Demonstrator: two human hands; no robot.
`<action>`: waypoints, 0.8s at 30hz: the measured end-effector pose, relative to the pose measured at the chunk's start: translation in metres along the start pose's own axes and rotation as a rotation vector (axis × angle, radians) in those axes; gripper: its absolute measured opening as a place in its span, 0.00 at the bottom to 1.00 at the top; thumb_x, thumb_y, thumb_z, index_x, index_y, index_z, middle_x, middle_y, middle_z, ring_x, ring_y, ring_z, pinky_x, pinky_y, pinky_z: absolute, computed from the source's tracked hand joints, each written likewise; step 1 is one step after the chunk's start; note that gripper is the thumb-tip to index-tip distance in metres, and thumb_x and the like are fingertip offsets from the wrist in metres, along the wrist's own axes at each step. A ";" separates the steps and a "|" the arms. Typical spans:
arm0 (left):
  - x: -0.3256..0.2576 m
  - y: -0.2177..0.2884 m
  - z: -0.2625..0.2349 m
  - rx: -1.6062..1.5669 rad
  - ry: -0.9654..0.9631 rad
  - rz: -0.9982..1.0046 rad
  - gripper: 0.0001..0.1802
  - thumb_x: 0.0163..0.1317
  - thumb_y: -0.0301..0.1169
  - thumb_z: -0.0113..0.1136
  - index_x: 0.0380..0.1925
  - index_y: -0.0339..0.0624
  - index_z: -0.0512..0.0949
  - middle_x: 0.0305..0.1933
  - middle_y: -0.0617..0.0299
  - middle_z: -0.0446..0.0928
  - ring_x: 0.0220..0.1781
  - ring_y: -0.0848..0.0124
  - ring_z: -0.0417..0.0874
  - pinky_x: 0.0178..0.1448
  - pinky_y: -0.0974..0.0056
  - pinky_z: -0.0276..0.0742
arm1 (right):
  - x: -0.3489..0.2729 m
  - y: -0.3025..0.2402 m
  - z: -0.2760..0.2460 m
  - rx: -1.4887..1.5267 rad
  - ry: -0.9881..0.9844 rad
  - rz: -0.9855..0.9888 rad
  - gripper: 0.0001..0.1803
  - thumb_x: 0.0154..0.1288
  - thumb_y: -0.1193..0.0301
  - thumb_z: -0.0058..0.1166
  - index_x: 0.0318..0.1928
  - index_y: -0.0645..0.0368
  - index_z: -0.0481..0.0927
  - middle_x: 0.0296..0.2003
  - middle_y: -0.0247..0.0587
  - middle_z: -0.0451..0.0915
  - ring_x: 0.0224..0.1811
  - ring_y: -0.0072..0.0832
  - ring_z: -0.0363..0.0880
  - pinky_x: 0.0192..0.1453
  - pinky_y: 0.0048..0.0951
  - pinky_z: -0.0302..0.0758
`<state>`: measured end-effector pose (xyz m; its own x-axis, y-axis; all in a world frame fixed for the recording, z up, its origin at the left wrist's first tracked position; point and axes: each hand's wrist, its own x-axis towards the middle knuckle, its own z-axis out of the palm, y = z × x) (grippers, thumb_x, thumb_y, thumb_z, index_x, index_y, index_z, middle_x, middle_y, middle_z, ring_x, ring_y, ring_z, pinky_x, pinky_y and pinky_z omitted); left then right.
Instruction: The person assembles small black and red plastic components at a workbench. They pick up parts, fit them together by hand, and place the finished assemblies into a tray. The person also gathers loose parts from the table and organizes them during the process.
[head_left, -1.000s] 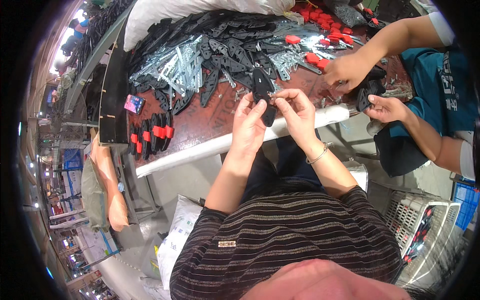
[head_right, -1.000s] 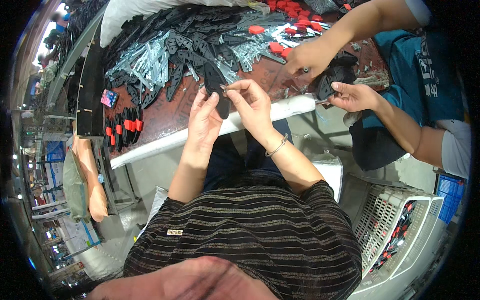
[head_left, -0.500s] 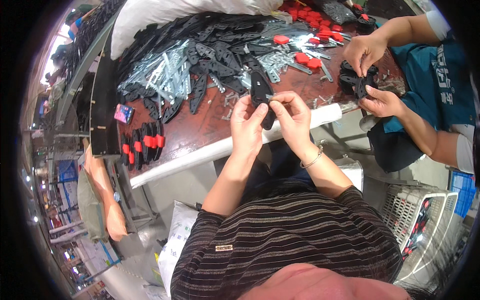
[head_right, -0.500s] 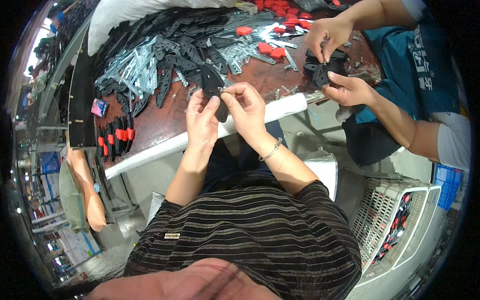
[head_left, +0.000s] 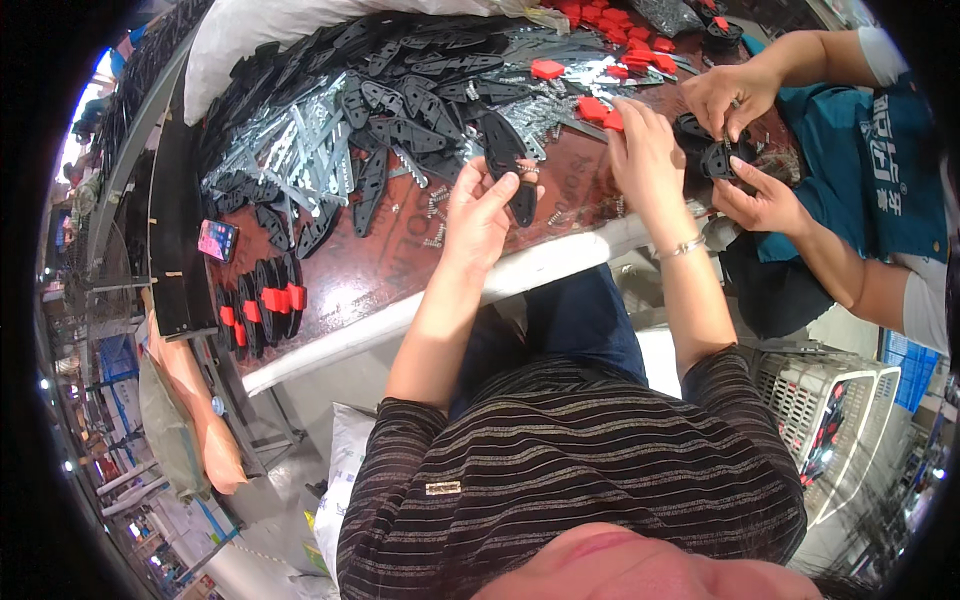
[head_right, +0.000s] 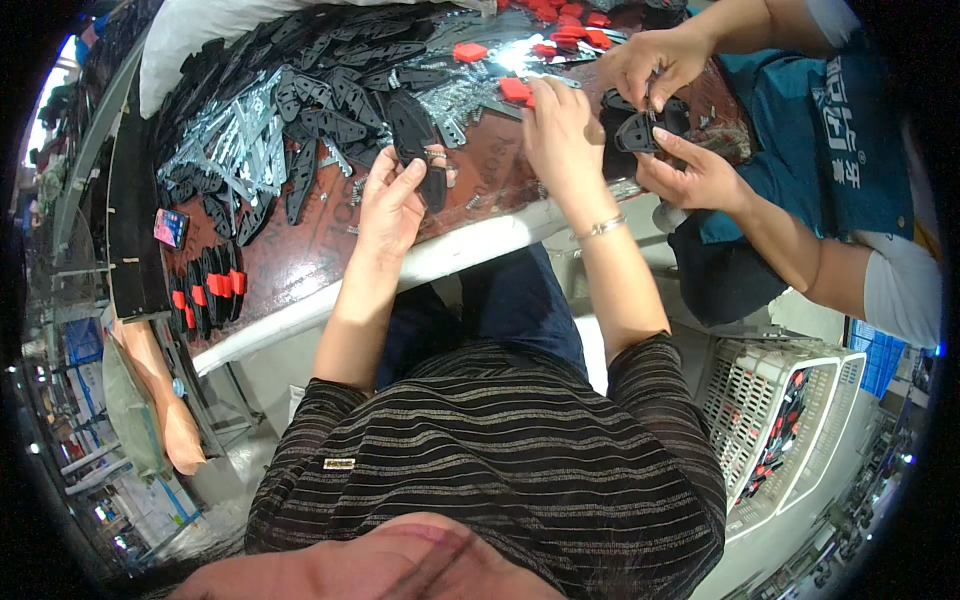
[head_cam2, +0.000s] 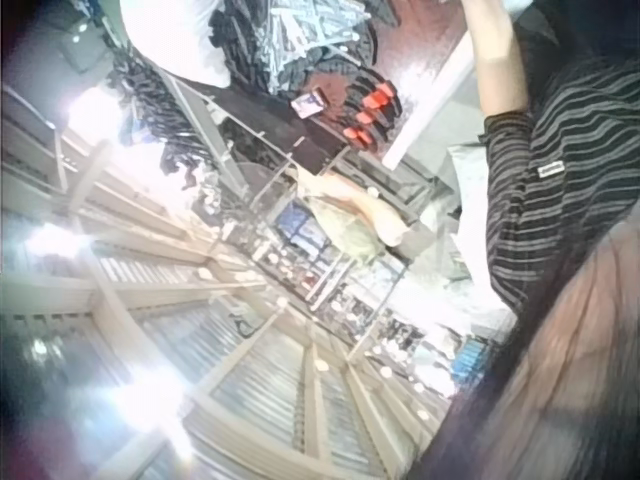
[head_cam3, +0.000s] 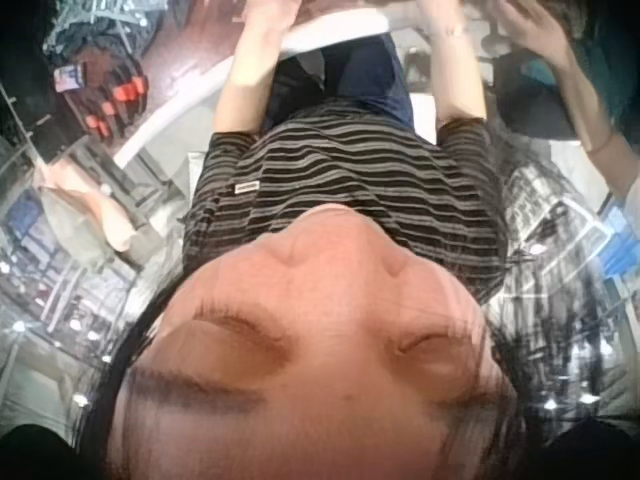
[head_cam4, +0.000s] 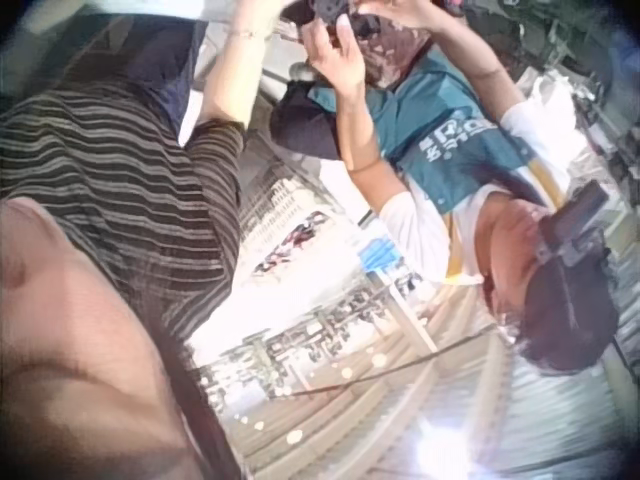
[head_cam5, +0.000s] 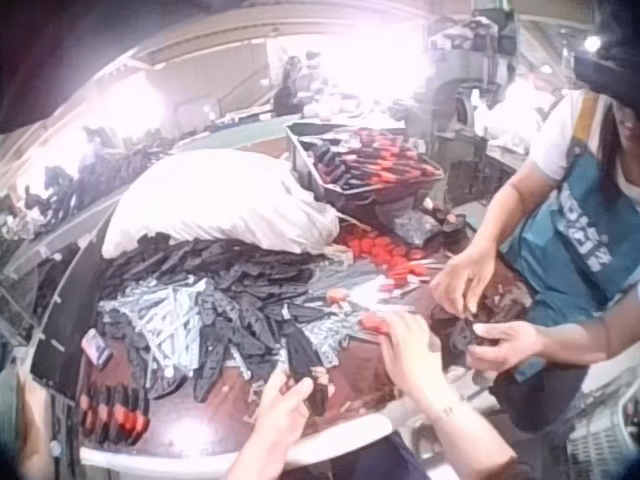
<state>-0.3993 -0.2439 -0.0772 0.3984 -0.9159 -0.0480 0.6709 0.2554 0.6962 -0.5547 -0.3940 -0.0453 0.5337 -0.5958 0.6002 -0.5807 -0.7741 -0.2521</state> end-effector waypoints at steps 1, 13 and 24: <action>0.001 -0.002 0.000 -0.014 -0.009 -0.006 0.14 0.63 0.20 0.54 0.48 0.35 0.66 0.46 0.50 0.77 0.46 0.65 0.81 0.51 0.56 0.82 | 0.004 0.009 0.006 -0.110 -0.069 0.010 0.16 0.57 0.73 0.53 0.48 0.59 0.75 0.42 0.43 0.78 0.46 0.41 0.76 0.45 0.39 0.77; 0.004 0.003 -0.002 -0.017 -0.029 -0.005 0.18 0.61 0.20 0.56 0.49 0.36 0.62 0.48 0.45 0.76 0.48 0.61 0.82 0.50 0.56 0.82 | 0.019 -0.012 -0.002 0.320 -0.104 0.105 0.06 0.54 0.76 0.54 0.35 0.61 0.76 0.35 0.40 0.77 0.36 0.31 0.78 0.40 0.28 0.76; -0.014 0.010 0.018 -0.055 0.033 -0.012 0.16 0.62 0.21 0.55 0.49 0.37 0.64 0.46 0.49 0.78 0.47 0.63 0.82 0.51 0.57 0.82 | -0.044 -0.073 0.000 1.272 -0.025 0.229 0.13 0.61 0.83 0.53 0.43 0.61 0.66 0.54 0.48 0.74 0.47 0.27 0.80 0.49 0.25 0.79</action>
<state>-0.4095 -0.2341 -0.0567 0.4098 -0.9086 -0.0804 0.7089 0.2618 0.6549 -0.5359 -0.3111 -0.0535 0.5199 -0.7340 0.4370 0.3221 -0.3054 -0.8961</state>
